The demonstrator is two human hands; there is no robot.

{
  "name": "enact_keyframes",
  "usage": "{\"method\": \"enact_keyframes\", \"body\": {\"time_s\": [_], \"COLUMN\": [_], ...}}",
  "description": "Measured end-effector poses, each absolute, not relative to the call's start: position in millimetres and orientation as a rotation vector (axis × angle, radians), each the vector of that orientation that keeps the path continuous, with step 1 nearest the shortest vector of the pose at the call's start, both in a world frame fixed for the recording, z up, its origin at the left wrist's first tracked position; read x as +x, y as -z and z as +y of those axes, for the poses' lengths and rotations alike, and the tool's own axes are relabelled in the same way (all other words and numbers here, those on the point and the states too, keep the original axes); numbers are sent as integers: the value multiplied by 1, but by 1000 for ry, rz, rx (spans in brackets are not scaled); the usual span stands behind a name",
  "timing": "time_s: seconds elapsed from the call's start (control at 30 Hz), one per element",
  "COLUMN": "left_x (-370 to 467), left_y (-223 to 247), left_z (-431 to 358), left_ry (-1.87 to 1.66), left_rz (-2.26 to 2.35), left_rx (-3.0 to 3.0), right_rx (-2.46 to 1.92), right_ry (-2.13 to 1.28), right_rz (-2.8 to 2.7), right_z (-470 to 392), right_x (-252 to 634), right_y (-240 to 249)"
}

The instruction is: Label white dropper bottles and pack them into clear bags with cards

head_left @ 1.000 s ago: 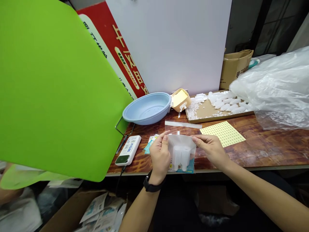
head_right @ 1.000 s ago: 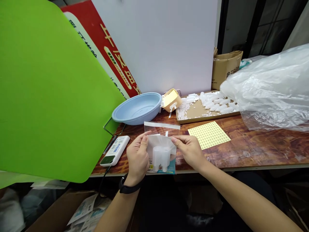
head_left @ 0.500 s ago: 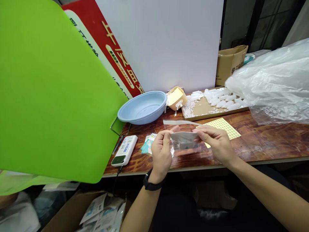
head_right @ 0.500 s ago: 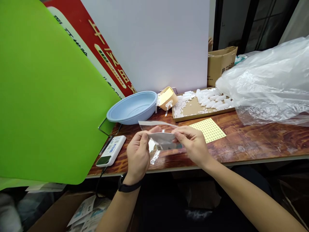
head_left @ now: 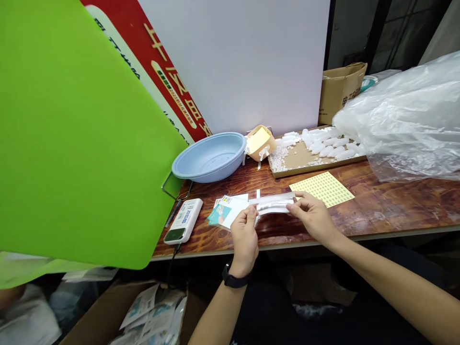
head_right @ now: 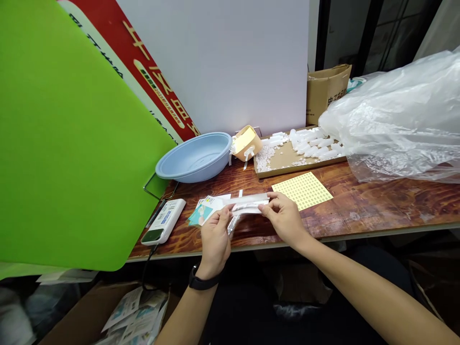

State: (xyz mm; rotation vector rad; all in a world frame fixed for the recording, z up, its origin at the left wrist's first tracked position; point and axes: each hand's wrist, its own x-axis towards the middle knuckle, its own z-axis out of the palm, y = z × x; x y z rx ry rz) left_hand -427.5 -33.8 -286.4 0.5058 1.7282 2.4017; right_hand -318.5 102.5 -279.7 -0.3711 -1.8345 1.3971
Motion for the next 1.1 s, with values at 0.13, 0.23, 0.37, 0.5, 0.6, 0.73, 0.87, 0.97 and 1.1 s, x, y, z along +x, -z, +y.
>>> {"method": "enact_keyframes", "body": {"time_s": [0.13,0.23,0.37,0.5,0.6,0.73,0.87,0.97,1.1], "left_x": [-427,-426,-425,-426,-426,-425,-424,-425,-427], "left_y": [297,299,301,303,300,289,275,266,254], "left_z": [-37,-34,-29,-28,-30,-32,-33,-31,-25], "left_ry": [-2337,-2317,-2408,-2445,-2424,-2396,-2409,-2453,-2556], "left_rz": [1622,1581,1603,1630,1666,1725,1695,1608,1442], "left_rx": [369,326,295,245,225,300,332,324,263], "right_rx": [-544,-581,-676,-699,-729,-785,-611,-443,-282], "right_ry": [-1488,-1787,-2036,-2199,-2302,-2328,-2448,-2550,-2496], "right_rz": [-1847,-1760,-1573,-1549,-1560,-1610,-1649,-1620,-1561], "right_z": [96,94,92,92,94,98,99,98,94], "right_x": [-327,-332,-336,-335,-330,-323,-319,-318,-320], "right_y": [295,298,291,281,274,267,264,265,266]}}
